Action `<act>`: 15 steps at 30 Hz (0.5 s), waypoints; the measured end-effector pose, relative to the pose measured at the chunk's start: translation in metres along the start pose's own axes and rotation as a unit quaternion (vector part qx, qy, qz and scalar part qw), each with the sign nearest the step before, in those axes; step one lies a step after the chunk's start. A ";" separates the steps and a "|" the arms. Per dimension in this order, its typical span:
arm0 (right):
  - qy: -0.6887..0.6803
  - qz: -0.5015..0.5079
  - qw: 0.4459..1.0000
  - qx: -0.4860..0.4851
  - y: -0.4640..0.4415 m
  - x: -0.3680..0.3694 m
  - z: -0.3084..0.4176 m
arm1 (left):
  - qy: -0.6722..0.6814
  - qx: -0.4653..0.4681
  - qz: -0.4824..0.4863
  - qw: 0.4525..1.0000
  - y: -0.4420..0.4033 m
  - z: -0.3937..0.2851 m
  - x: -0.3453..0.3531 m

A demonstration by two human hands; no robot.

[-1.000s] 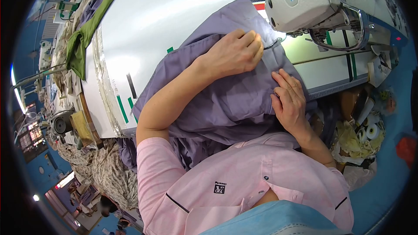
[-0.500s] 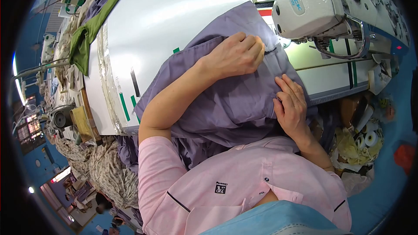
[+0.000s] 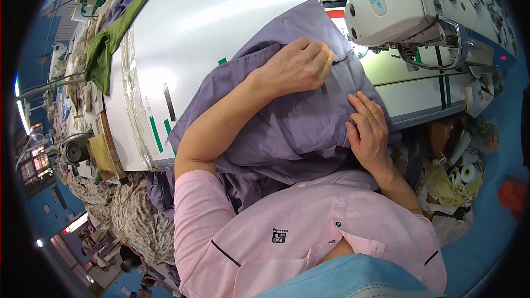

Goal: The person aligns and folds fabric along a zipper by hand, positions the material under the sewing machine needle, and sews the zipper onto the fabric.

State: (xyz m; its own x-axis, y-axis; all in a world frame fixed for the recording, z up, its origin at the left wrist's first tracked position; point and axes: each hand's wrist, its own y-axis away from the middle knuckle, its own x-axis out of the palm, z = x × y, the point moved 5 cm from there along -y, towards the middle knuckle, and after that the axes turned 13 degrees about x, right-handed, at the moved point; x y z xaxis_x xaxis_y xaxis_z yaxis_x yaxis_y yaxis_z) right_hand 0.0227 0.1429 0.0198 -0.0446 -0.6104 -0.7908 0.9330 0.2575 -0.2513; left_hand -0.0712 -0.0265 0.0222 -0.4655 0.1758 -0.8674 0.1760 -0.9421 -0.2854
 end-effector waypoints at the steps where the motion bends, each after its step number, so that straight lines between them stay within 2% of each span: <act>1: 0.001 0.001 1.000 0.000 0.000 0.000 0.000 | 0.000 0.000 0.005 1.000 0.000 0.000 -0.001; 15: 0.006 0.002 1.000 0.002 0.000 -0.001 0.001 | 0.033 -0.005 0.063 0.997 -0.005 -0.005 -0.009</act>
State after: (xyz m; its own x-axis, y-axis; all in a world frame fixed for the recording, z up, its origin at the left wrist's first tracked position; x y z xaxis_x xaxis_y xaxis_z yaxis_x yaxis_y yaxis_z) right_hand 0.0232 0.1422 0.0210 -0.0459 -0.6002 -0.7986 0.9346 0.2564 -0.2465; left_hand -0.0634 -0.0218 0.0295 -0.3807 0.0743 -0.9217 0.2380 -0.9553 -0.1753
